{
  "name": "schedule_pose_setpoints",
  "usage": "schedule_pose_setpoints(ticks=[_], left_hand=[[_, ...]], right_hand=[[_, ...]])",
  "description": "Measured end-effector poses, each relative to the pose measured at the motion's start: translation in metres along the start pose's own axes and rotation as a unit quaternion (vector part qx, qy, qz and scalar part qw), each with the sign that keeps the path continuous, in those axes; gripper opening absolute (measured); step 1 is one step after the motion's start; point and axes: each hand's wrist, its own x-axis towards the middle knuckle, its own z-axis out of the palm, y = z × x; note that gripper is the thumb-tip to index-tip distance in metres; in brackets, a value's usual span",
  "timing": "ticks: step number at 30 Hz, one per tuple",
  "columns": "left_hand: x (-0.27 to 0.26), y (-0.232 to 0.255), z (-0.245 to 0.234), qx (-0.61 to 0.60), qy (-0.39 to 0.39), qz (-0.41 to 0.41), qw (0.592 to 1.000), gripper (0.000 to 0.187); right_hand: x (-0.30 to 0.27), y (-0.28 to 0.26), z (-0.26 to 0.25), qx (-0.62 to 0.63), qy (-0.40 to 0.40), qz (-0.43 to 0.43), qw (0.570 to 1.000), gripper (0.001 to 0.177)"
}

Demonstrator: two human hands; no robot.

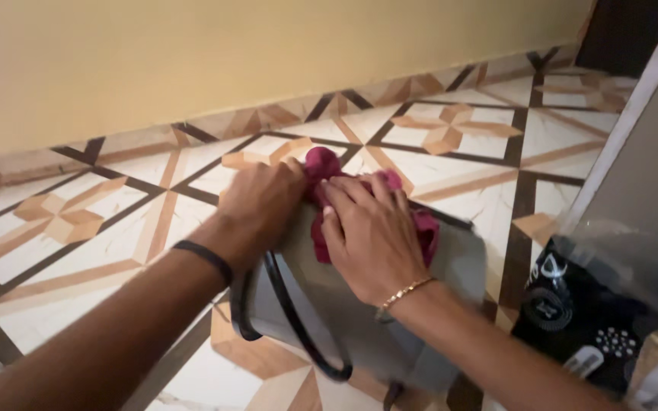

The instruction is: The person wipes the exterior and interior of a small trash can using a pink cloth. They remove the lid, wipe the inside, then wipe the lid and exterior surfaces before replacing the lid and moving the can to a corner.

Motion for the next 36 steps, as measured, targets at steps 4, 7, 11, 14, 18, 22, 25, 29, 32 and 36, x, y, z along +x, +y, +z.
schedule_pose_setpoints(ticks=[4,7,11,14,18,22,25,29,32,36], left_hand=[[-0.007,-0.013,0.005,0.0,-0.008,-0.058,0.998,0.021],[-0.006,-0.01,0.002,-0.017,-0.013,-0.069,0.997,0.013],[0.002,0.006,-0.008,0.001,-0.007,-0.05,0.999,0.01],[0.001,0.016,-0.01,-0.014,-0.03,-0.081,0.996,0.01],[-0.006,0.022,-0.003,-0.021,-0.018,-0.084,0.996,0.012],[0.002,0.02,-0.006,-0.039,-0.022,-0.092,0.995,0.013],[0.002,0.017,-0.005,-0.047,-0.013,-0.097,0.994,0.014],[-0.001,0.013,0.012,-0.048,0.005,-0.072,0.996,0.016],[0.0,0.008,0.021,-0.041,0.012,-0.074,0.996,0.013],[0.019,0.014,0.016,-0.053,0.011,-0.093,0.994,0.012]], right_hand=[[-0.003,0.031,-0.039,0.017,-0.087,-0.004,0.996,0.034],[0.025,0.03,-0.069,-0.039,-0.183,0.214,0.959,0.029],[0.023,-0.021,-0.065,0.088,-0.057,0.114,0.988,0.032],[0.015,-0.026,-0.046,0.031,0.077,-0.094,0.992,0.042],[0.041,0.042,-0.04,-0.094,-0.205,0.272,0.935,0.041],[0.046,0.048,-0.019,0.149,-0.179,0.278,0.932,0.033],[0.001,-0.005,0.014,0.077,0.066,-0.111,0.989,0.041],[-0.023,0.031,-0.007,0.003,0.007,-0.048,0.999,0.038],[0.005,0.083,-0.039,0.08,-0.108,0.169,0.976,0.038],[0.014,0.059,-0.017,0.012,-0.136,0.222,0.965,0.025]])
